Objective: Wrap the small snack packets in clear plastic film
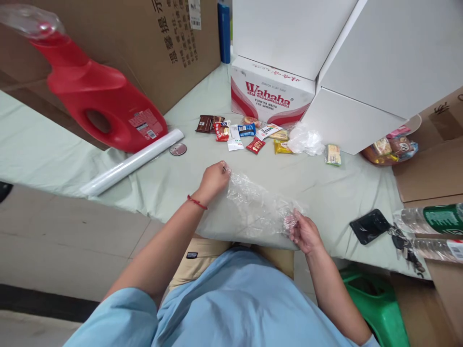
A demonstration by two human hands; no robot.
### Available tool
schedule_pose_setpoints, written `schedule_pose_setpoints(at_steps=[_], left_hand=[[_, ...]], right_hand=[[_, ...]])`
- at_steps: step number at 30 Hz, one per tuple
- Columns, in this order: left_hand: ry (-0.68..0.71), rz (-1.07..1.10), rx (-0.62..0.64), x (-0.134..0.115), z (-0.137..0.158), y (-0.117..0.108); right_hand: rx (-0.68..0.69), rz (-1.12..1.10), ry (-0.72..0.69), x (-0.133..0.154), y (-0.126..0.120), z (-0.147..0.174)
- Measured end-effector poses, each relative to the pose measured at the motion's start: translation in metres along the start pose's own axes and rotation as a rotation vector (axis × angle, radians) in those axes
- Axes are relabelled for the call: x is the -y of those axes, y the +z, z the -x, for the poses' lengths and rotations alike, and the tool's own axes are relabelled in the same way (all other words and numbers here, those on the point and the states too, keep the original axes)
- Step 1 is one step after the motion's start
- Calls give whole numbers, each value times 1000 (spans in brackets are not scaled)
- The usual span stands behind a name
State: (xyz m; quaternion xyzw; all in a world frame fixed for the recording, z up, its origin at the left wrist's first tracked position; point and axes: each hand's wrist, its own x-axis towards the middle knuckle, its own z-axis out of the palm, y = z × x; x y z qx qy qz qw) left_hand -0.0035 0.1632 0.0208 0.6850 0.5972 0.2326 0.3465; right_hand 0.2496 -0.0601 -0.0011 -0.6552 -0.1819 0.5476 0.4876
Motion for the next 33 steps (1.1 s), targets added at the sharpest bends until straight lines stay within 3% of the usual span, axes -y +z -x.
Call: schedule_pose_setpoints(at_steps=[2,4,6,8,9,12,15,19,21,24,27,31,33], left_hand=[[-63,-49,-21,4,-3,-9],[-91,-7,-178,3,4,-15],[-34,43,-402,-2,24,-18],[112,46,-514,-7,52,-17],[201,26,-472,-7,67,-14],[456,-84,-163,2,106,5],[474,-231,-11,25,125,27],[507,-285,-11,51,129,41],[520,-291,-28,55,129,43],[510,-319,-42,57,129,44],[516,-340,-41,58,129,45],[495,-274,-33,60,129,46],[446,-204,-46,60,127,43]], right_hand=[[4,89,2,-3,3,0],[-27,162,-24,-7,7,0],[-49,218,-63,-10,11,0],[-52,258,-83,-12,13,0],[-48,279,-89,-12,14,1],[-27,443,-146,-11,12,2],[-95,774,-358,-6,8,3],[-323,1098,-804,4,9,1],[-233,1217,-969,12,13,-4],[-45,1234,-1070,26,20,-21],[-107,983,-990,45,24,-50],[-216,605,-630,77,19,-96],[-232,525,-481,91,10,-114]])
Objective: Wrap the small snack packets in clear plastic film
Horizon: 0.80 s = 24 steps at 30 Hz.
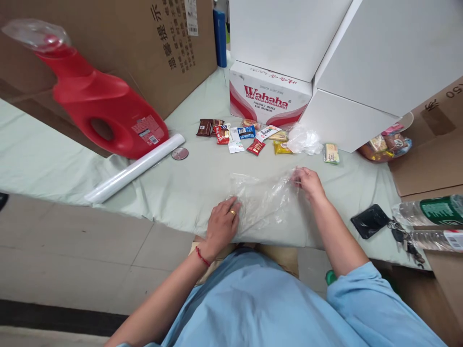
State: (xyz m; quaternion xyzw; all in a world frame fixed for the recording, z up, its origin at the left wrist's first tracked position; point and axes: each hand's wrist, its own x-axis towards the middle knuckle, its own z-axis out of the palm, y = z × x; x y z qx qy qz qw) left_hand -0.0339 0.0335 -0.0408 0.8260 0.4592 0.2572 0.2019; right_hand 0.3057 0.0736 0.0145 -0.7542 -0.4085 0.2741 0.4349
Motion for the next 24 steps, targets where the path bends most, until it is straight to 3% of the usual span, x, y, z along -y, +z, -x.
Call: schedule_pose_setpoints(at_steps=[2,4,6,8,10,12,14,18,21,24], left_hand=[[-68,70,-27,2,-6,-4],[-109,98,-31,5,-16,-11],[-101,32,-8,6,-28,-19],[-55,-96,20,3,-41,-27],[-12,-217,25,-3,-51,-33],[30,-291,19,-7,-57,-35],[77,-341,33,-6,-61,-33],[100,-398,150,16,-63,-27],[113,-385,226,31,-63,-27],[126,-355,245,36,-64,-29]], right_hand=[[-23,105,68,-3,-13,-13],[-87,343,47,-6,-27,-15],[-160,520,-46,-6,-36,-4],[-195,539,-229,-4,-36,17],[-115,494,-490,0,-26,44],[63,468,-712,1,-10,71],[237,486,-804,-7,6,94],[349,538,-714,-40,15,125],[354,482,-649,-56,-2,134],[302,414,-558,-50,-22,118]])
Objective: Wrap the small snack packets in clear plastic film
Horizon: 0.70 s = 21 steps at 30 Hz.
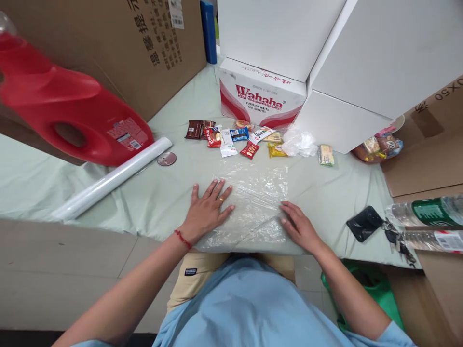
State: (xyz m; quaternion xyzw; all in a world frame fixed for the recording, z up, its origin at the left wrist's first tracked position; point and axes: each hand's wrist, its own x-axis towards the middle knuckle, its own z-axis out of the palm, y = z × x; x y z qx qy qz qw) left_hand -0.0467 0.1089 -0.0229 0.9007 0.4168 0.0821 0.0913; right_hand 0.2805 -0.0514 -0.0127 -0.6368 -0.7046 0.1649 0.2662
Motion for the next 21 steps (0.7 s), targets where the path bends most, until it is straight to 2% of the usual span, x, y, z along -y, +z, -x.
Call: schedule_pose_setpoints(at_steps=[3,7,10,12,14,16,18,21], left_hand=[[-2,19,-5,-2,0,-2],[-8,30,-19,-4,1,-2],[-8,46,-21,-4,1,-2],[-12,52,-28,-4,1,-1],[-17,52,-39,-3,1,-1],[-15,49,-48,-3,2,0],[-7,45,-51,-3,2,1],[0,44,-58,-2,3,2]], right_hand=[[-33,89,90,-9,-23,-46],[-20,447,128,-15,-34,-147],[82,675,46,-12,-25,-220],[198,776,-40,-10,-18,-255],[285,832,-92,-9,-14,-276],[289,859,-112,-9,-17,-286],[200,854,-107,-12,-26,-287],[5,753,-23,-17,-49,-279]])
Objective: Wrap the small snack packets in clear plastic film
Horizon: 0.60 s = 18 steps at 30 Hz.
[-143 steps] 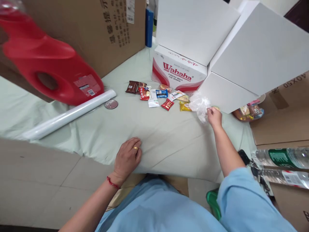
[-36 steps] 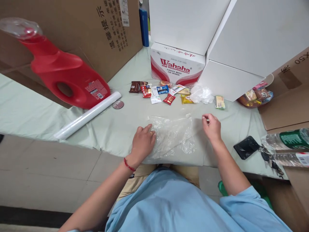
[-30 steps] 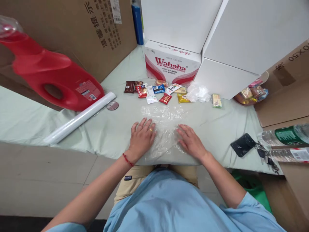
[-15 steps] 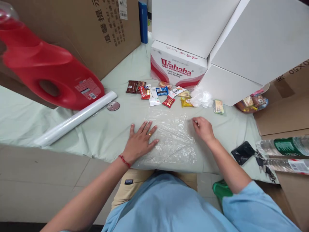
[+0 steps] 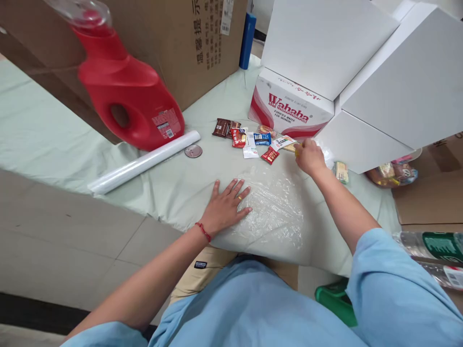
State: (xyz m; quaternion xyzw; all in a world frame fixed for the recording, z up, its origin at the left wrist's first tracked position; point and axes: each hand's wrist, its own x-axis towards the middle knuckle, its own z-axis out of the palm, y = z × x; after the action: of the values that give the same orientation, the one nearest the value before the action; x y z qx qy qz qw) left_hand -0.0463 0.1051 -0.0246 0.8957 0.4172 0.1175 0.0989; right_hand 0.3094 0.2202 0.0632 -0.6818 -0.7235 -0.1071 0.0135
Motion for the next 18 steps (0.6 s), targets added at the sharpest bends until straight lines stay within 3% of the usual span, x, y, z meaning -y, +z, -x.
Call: schedule_pose_setpoints(at_steps=[3,5,8,10,12,14,18], left_hand=[[-3,7,-8,1,-1,0],[-3,15,-5,1,-1,1],[-5,22,-3,1,-1,1],[-6,25,-4,1,-1,2],[-12,27,-7,1,0,2],[-22,30,-13,0,0,2],[-23,42,-13,0,0,1]], right_hand=[[-163,-293,196,-8,-14,20],[-233,-650,306,3,-19,41],[-152,-1237,361,46,-13,85],[-57,-1400,362,81,-2,120],[-2,-1356,335,107,10,150],[-5,-1121,285,119,19,171],[-19,-616,129,111,17,180]])
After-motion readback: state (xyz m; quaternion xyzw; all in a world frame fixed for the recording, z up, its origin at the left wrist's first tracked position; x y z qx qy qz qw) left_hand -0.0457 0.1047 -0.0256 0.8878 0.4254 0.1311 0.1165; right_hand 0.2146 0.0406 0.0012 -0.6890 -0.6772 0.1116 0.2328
